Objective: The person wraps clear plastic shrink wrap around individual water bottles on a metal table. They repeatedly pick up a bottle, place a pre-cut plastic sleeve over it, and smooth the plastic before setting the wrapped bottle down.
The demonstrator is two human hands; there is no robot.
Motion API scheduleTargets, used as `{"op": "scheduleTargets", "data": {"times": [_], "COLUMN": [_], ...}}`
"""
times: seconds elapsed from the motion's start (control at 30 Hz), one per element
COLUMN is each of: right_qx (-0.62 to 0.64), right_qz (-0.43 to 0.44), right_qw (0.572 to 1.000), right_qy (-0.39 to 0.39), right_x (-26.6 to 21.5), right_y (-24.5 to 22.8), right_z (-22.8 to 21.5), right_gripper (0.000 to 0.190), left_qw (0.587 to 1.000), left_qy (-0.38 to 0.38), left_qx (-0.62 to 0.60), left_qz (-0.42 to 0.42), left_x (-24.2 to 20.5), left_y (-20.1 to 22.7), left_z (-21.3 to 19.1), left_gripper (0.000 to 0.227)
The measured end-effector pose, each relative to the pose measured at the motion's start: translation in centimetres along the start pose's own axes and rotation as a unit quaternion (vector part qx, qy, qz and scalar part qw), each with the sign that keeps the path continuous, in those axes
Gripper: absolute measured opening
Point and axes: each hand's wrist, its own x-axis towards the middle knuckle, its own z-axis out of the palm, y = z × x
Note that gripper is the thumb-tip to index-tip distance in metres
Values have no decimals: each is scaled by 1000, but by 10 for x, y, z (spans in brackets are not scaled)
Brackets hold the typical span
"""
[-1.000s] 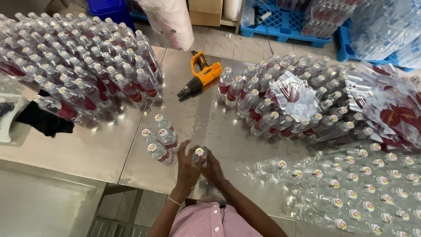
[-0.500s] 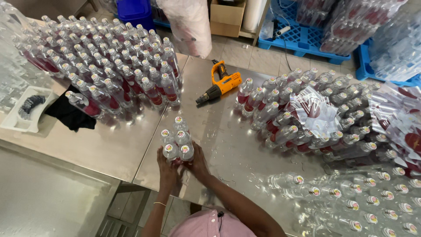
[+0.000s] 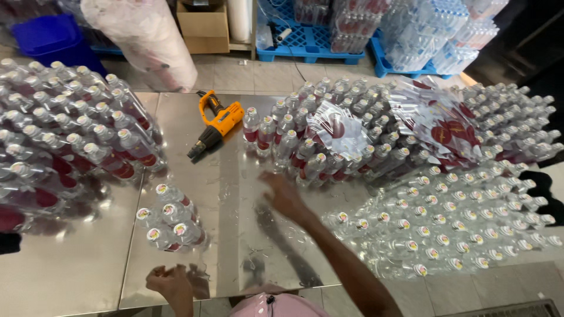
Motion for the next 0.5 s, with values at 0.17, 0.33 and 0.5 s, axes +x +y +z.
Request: {"op": "scheduleTargets", "data": {"times": [0.17,0.33,0.5], "right_qx": [-374,-329,-270], "right_qz": [10,69,-38], "right_qw": [907,926,923], "right_qy": [192,174,270], "right_x": [-6,-21,-24], "right_y": [170,194,199], "right_z": [-146,-168,-162], "right_gripper": [75,65,30], "left_qw": [960,836,699], "left_qy": [-236,-524,-623], "left_qx": [38,97,131], "left_qz": [-145,130,326], "left_x": [-66,-139,-196], "left_y": [-42,41,94], "left_z": [44,151,236], "left_gripper": [17,40,64]}}
